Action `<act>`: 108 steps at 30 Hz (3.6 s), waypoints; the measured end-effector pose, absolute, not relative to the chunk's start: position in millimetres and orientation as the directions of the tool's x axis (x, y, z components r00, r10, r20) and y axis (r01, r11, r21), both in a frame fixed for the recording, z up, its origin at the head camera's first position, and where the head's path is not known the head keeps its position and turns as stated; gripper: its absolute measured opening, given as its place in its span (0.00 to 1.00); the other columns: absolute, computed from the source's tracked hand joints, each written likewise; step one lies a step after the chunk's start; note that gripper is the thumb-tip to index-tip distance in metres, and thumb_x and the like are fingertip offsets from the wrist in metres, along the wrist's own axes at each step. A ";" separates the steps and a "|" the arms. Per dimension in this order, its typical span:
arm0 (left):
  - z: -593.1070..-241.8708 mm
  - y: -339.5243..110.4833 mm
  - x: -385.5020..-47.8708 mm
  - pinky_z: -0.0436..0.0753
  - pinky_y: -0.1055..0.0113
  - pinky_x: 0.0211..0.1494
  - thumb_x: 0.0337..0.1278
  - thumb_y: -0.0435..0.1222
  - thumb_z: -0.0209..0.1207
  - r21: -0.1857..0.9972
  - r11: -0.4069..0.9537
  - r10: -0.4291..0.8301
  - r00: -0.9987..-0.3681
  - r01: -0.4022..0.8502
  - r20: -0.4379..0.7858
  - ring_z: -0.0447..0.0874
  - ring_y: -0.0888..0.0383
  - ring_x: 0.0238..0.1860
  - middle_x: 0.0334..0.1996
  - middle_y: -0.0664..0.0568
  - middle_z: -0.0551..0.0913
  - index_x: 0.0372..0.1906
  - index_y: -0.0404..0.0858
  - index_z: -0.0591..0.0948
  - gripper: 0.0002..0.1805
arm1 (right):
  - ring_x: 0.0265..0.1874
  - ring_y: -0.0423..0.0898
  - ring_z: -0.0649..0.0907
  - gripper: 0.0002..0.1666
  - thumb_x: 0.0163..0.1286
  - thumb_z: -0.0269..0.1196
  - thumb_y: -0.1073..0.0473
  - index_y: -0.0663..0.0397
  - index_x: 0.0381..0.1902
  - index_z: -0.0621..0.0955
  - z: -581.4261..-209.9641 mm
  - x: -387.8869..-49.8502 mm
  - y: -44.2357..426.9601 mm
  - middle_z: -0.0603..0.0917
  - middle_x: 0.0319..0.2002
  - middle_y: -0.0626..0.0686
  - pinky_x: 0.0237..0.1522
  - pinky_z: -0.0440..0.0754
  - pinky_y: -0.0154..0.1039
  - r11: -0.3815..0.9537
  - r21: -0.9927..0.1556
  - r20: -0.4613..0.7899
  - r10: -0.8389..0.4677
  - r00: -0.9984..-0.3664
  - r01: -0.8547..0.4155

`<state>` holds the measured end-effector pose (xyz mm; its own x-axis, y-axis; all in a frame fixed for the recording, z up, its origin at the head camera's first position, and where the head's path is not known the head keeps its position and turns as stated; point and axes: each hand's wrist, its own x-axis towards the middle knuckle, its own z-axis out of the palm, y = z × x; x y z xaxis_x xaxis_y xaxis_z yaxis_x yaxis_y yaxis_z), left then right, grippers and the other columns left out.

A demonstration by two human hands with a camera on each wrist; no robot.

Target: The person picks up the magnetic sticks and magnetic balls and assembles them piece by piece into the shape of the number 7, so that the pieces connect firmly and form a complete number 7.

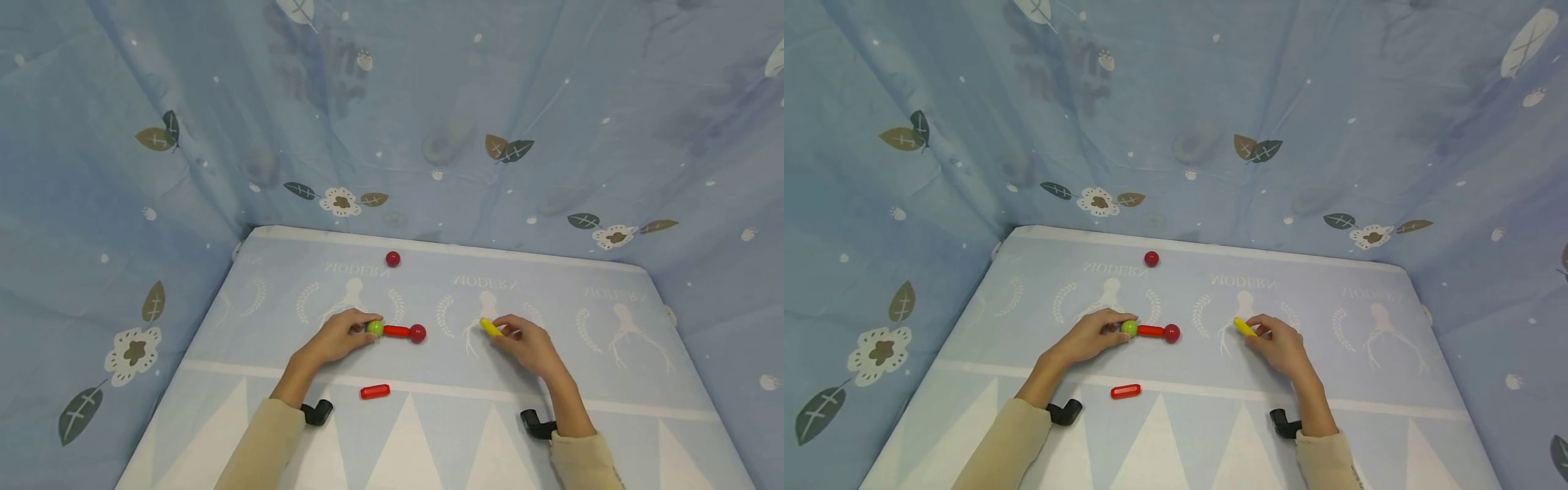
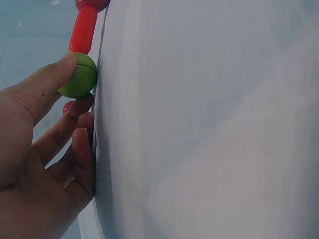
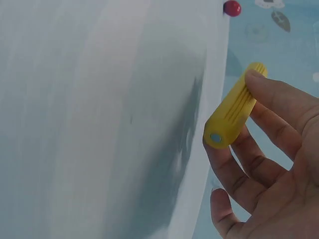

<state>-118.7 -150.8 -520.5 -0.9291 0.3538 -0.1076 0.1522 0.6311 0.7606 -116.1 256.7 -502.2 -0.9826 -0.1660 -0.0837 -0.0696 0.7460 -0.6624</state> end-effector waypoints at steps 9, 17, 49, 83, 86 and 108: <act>-518.8 -150.9 -118.7 0.76 0.61 0.45 0.61 0.41 0.69 0.759 0.635 0.351 -0.929 0.143 -0.118 0.72 0.57 0.42 0.41 0.60 0.78 0.62 0.55 0.82 0.24 | 0.35 0.47 0.82 0.19 0.69 0.68 0.55 0.54 0.54 0.82 -503.2 -108.8 229.8 0.84 0.41 0.52 0.36 0.78 0.43 0.670 -0.742 -0.141 -0.190 -0.972 -0.023; -519.2 -151.6 -119.9 0.76 0.62 0.44 0.61 0.41 0.69 0.765 0.627 0.357 -0.927 0.148 -0.113 0.72 0.57 0.42 0.41 0.60 0.78 0.62 0.55 0.82 0.24 | 0.35 0.47 0.82 0.19 0.70 0.68 0.52 0.53 0.54 0.83 -506.1 -102.6 206.3 0.84 0.38 0.51 0.38 0.77 0.44 0.584 -0.811 -0.163 -0.183 -0.969 0.026; -517.4 -150.2 -118.4 0.75 0.61 0.43 0.60 0.40 0.69 0.751 0.644 0.344 -0.932 0.147 -0.113 0.72 0.57 0.41 0.40 0.59 0.78 0.62 0.53 0.83 0.24 | 0.11 0.45 0.73 0.17 0.69 0.67 0.51 0.59 0.44 0.79 -521.1 -80.3 139.5 0.84 0.19 0.56 0.13 0.59 0.32 0.375 -0.904 -0.345 -0.360 -0.867 0.204; -516.7 -146.7 -119.0 0.76 0.61 0.48 0.60 0.42 0.69 0.741 0.657 0.334 -0.935 0.139 -0.120 0.73 0.58 0.43 0.45 0.60 0.79 0.62 0.55 0.82 0.24 | 0.08 0.46 0.79 0.25 0.64 0.71 0.45 0.63 0.38 0.79 -536.1 -85.5 116.5 0.87 0.25 0.53 0.08 0.67 0.32 0.337 -0.911 -0.345 -0.305 -0.887 0.239; -517.4 -146.7 -118.9 0.76 0.61 0.46 0.61 0.42 0.69 0.742 0.656 0.337 -0.934 0.140 -0.121 0.73 0.58 0.43 0.44 0.60 0.78 0.62 0.55 0.82 0.24 | 0.08 0.46 0.79 0.26 0.63 0.72 0.44 0.62 0.38 0.78 -538.0 -85.6 115.9 0.87 0.25 0.53 0.08 0.68 0.32 0.339 -0.910 -0.345 -0.299 -0.889 0.239; -496.0 -134.9 -64.2 0.82 0.58 0.49 0.58 0.44 0.71 0.752 0.640 0.228 -0.974 0.161 0.015 0.76 0.51 0.52 0.60 0.49 0.73 0.74 0.45 0.67 0.40 | 0.09 0.47 0.80 0.26 0.63 0.72 0.44 0.62 0.37 0.78 -531.3 -83.4 112.9 0.87 0.25 0.53 0.08 0.68 0.31 0.341 -0.906 -0.355 -0.292 -0.888 0.250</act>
